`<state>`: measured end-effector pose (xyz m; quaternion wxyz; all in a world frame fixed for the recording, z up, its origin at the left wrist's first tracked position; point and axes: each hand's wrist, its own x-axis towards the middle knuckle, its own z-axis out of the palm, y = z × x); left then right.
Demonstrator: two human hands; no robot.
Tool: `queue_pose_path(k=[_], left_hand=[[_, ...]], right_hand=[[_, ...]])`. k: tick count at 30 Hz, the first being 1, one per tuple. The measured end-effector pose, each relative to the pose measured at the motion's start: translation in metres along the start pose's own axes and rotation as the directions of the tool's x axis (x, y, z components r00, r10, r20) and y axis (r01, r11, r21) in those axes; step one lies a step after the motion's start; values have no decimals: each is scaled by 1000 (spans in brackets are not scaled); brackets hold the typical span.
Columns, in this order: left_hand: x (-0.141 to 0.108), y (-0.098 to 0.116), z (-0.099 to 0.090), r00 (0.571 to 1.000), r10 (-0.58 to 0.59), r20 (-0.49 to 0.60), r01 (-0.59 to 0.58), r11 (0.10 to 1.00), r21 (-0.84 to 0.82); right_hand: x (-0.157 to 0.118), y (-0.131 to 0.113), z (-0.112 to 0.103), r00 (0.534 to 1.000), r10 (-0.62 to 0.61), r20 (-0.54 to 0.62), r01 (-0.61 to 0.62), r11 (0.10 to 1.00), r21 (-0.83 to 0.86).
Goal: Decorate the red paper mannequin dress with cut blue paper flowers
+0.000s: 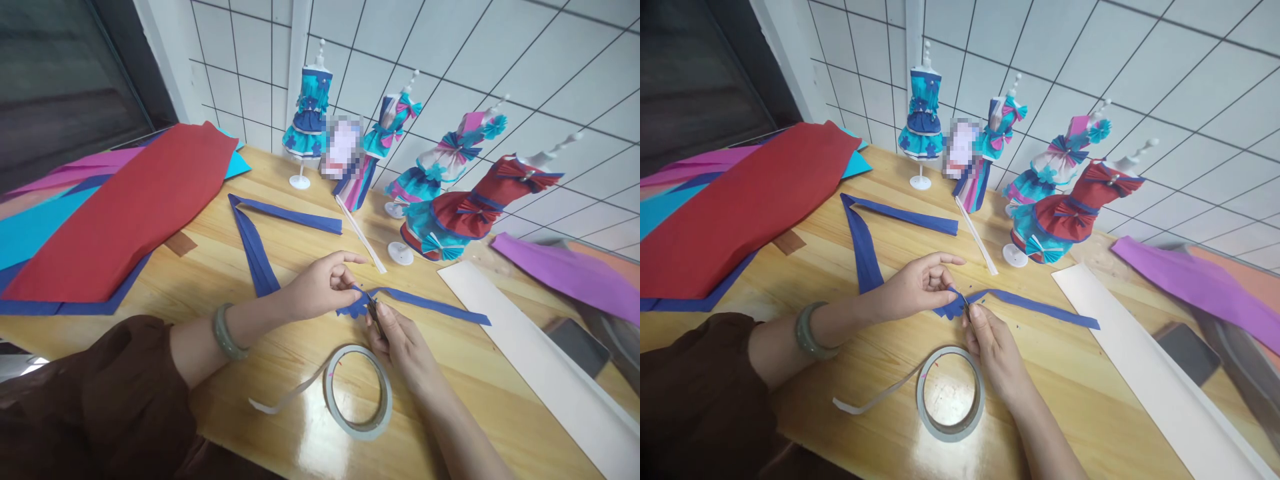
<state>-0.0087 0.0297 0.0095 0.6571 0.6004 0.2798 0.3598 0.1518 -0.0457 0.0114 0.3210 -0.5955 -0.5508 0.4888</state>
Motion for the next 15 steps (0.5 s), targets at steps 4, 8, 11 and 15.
queue_pose_path(k=[4,8,11,15], left_hand=[[0,1,0,1000,6,-2,-6,1000,6],[0,1,0,1000,11,-5,-11,1000,5],[0,2,-1,1000,9,-10,-9,1000,10],[1,2,-1,1000,13,-18,-13,1000,0]], right_hand=[[0,1,0,1000,-1,6,1,1000,4],[0,2,0,1000,0,13,0,1000,2],[0,2,0,1000,14,22,-14,1000,3],[1,2,0,999,23,25,-23,1000,13]])
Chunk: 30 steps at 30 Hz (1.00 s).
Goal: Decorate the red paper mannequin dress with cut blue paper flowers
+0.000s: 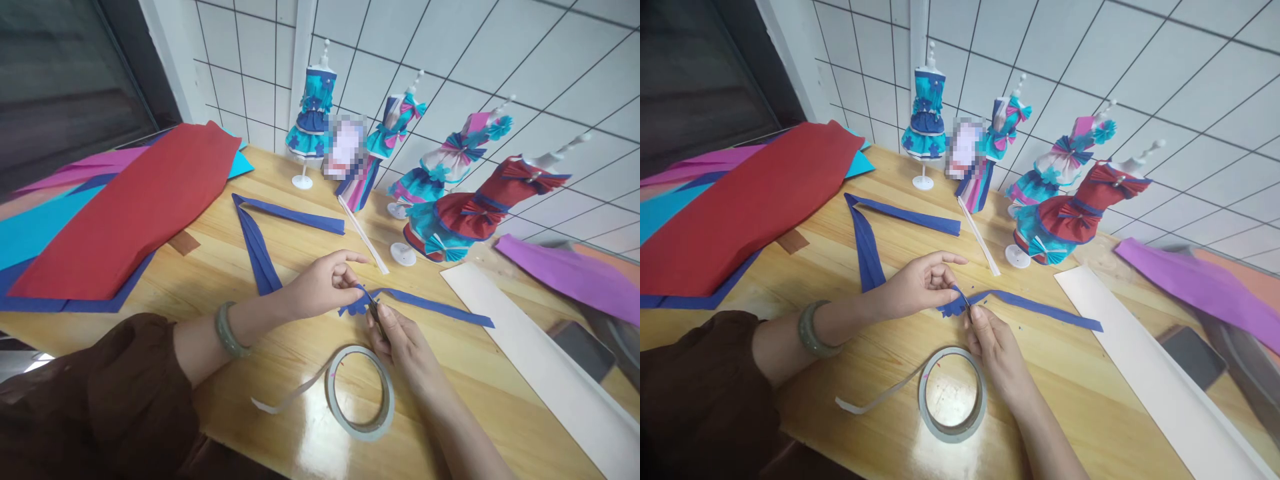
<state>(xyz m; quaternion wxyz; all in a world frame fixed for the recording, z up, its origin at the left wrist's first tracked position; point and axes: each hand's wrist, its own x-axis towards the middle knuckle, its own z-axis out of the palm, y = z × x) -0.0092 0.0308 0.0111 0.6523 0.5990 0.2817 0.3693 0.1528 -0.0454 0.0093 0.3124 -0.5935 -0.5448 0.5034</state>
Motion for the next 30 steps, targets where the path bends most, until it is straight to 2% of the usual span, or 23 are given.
queue_pose_path(k=[8,13,19,30], left_hand=[[0,1,-1,1000,-16,1,16,999,-32],[-1,-3,-1,997,-51,56,55,996,-71],[1,-9,-1,995,-52,85,55,998,-26],[-1,-7,0,995,-19,100,15,999,33]], right_hand=[[0,-1,1,1000,-3,-17,3,1000,-8],[-1,-4,1,999,3,-37,-3,1000,0],[0,-2,0,1000,-13,-28,14,1000,17],[1,0,2,999,-18,-32,17,1000,-21]])
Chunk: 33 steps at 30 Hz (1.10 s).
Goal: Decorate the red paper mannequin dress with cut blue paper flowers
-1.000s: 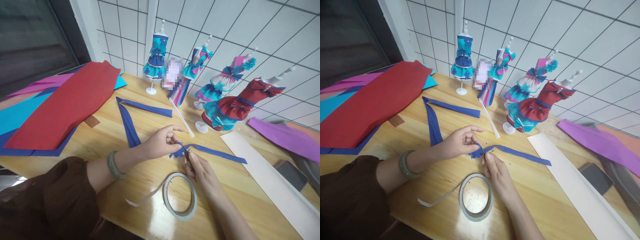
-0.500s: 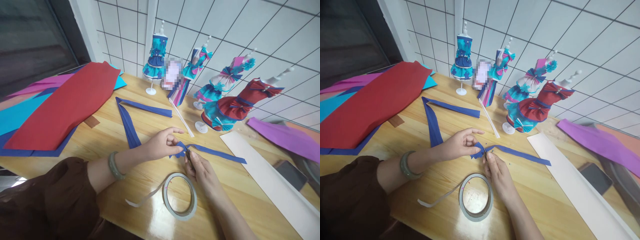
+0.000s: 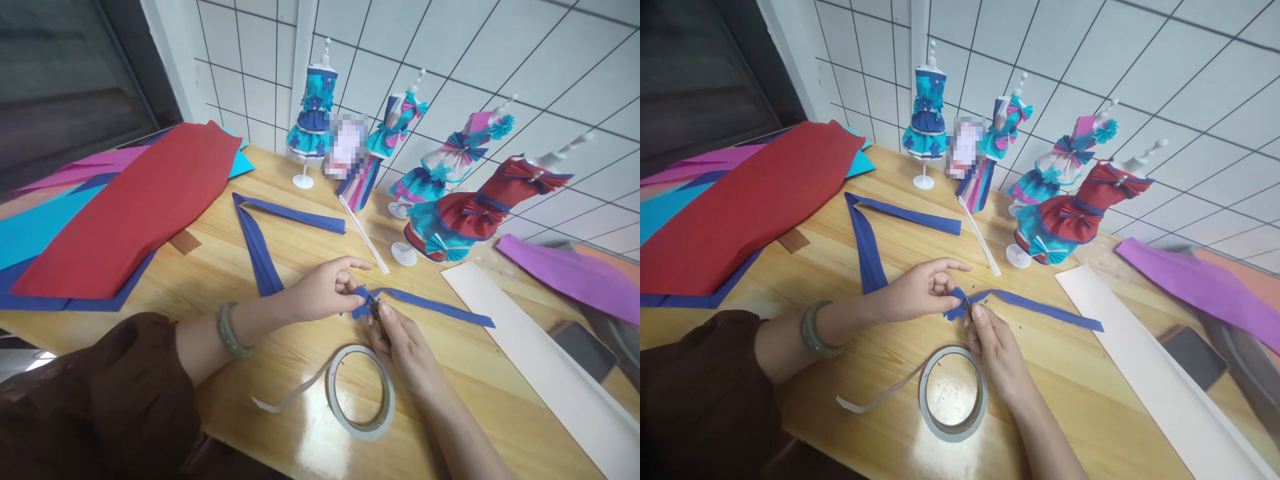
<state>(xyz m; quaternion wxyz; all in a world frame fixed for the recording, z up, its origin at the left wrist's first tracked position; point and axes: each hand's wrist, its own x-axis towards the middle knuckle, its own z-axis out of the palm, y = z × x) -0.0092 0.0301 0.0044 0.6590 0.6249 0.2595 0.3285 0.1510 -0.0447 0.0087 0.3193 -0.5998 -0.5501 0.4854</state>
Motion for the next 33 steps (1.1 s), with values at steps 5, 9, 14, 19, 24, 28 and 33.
queue_pose_path(k=[5,9,14,19,24,28,33], left_hand=[[0,0,0,1000,14,-17,-14,1000,23],[0,0,1,999,43,-9,-42,997,69],[-1,-1,3,998,57,-32,-52,990,133],[-1,-1,4,996,59,-60,-50,989,141],[-4,2,7,997,72,-24,-66,976,207],[-5,3,9,998,66,-2,-64,976,210],[-5,3,10,998,66,9,-67,975,210]], right_hand=[[0,0,0,1000,7,6,-7,1000,8],[-1,0,0,1000,8,7,-8,1000,5],[-1,-3,0,1000,24,10,-24,1000,9],[-2,-5,1,1000,21,8,-21,1000,-1],[0,-4,1,1000,-9,3,9,999,-32],[0,-3,0,1000,-16,4,16,999,-49],[0,-5,0,1000,-21,8,21,998,-65]])
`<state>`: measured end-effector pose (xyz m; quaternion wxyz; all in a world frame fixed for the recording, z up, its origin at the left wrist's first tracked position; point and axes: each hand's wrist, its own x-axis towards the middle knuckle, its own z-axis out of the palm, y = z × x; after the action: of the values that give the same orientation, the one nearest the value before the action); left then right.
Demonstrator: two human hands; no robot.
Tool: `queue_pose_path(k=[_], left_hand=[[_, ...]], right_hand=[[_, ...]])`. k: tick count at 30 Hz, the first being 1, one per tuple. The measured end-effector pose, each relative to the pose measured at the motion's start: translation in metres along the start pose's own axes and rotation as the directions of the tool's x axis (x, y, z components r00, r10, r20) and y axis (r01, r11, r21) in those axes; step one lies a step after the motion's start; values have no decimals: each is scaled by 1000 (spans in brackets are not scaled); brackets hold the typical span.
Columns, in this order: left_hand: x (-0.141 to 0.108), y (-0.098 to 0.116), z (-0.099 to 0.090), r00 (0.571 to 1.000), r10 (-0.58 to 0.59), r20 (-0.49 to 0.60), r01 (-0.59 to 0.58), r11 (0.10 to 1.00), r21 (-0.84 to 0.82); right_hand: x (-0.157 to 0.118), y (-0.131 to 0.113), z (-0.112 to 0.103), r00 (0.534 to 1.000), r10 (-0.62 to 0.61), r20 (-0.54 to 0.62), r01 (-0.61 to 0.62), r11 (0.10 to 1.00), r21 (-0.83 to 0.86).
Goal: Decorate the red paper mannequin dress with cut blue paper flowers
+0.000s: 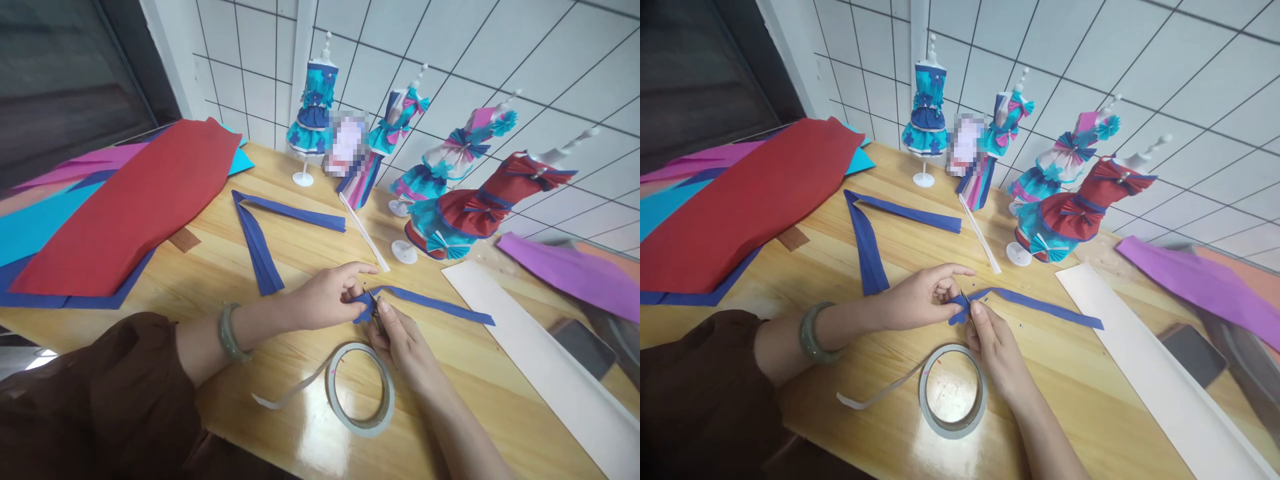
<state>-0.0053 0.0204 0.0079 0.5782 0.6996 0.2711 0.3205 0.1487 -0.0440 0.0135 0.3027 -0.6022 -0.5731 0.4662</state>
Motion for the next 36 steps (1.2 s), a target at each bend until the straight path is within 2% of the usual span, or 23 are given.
queue_pose_path(k=[31,36], left_hand=[[1,-1,-3,1000,-23,-15,23,1000,-3],[1,-2,-4,1000,-25,11,25,999,-28]], right_hand=[[-1,2,-1,999,40,18,-41,999,34],[0,2,-1,999,46,14,-46,998,33]])
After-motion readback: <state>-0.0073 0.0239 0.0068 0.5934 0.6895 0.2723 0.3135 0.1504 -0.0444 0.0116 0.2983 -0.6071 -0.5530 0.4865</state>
